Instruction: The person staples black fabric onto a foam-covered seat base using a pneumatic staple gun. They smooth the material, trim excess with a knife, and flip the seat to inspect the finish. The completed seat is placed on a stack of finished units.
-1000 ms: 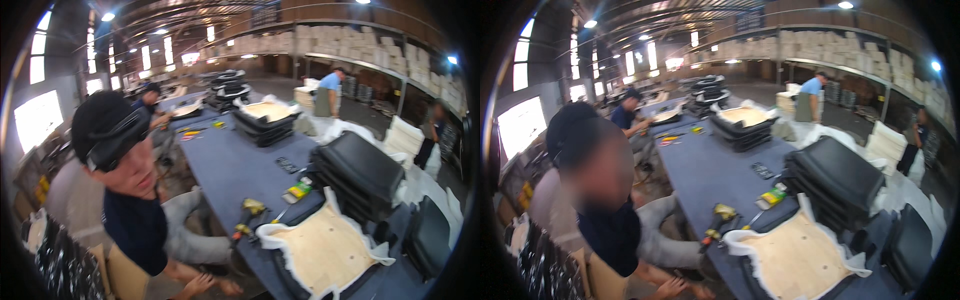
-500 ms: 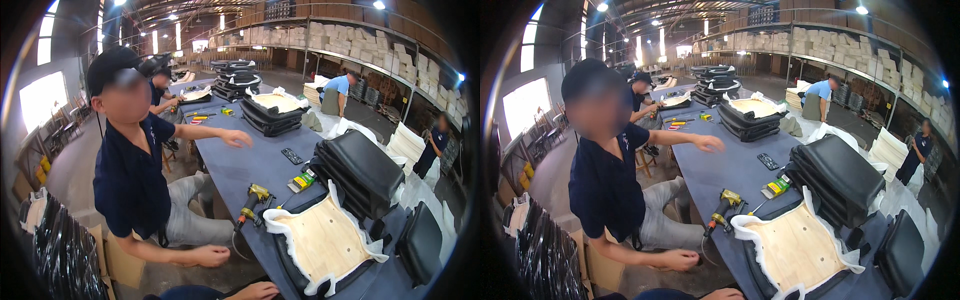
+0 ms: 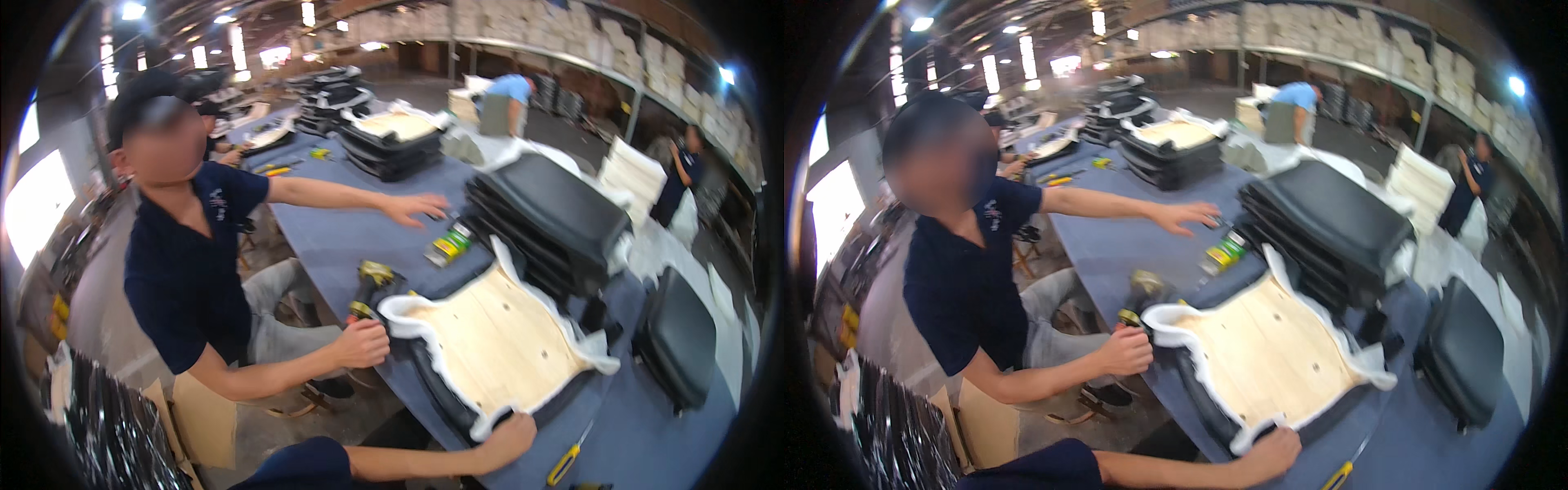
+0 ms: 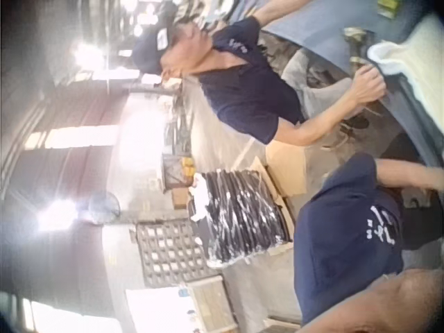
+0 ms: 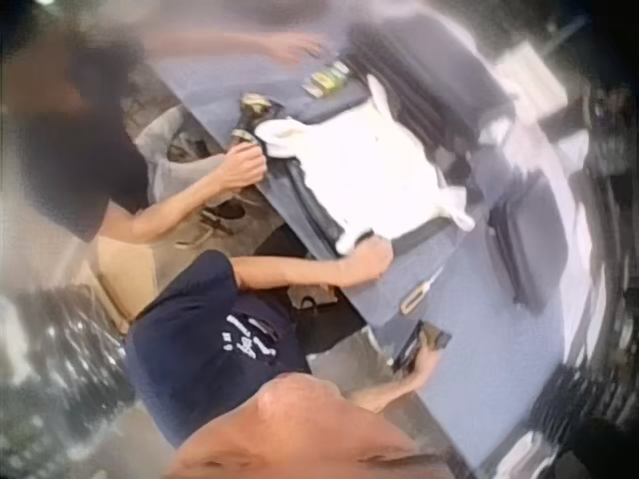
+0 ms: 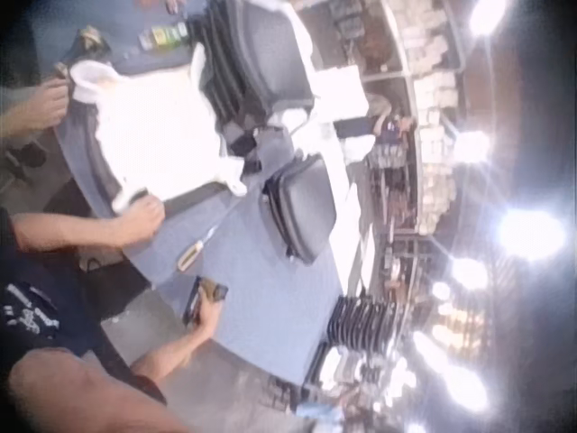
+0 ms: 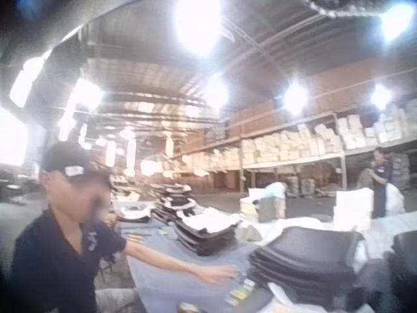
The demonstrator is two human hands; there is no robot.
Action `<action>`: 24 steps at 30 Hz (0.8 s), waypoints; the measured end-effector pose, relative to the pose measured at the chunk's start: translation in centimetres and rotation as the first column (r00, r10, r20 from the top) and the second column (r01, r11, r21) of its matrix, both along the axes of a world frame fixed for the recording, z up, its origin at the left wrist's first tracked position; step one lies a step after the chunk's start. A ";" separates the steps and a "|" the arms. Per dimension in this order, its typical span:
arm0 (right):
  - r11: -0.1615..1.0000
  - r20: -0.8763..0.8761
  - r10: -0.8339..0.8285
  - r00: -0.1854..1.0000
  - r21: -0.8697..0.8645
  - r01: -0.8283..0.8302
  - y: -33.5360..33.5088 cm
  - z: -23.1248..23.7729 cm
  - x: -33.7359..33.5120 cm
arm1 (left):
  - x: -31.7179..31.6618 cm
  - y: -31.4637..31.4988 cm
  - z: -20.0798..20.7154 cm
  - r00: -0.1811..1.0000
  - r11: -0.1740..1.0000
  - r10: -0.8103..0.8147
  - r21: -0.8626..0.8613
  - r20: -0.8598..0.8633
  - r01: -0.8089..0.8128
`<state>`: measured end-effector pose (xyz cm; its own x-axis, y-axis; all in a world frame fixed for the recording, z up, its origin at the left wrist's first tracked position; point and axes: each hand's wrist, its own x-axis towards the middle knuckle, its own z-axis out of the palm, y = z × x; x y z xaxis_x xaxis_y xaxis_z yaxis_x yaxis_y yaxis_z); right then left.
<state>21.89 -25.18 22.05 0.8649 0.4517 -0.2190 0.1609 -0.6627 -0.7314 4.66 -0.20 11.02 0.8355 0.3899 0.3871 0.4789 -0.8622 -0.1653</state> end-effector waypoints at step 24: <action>0.990 -0.025 -0.078 0.997 -0.121 0.075 -2.7 -5.7 6.9 | -9.8 0.8 6.5 0.971 0.661 -0.226 -0.719 0.081 0.214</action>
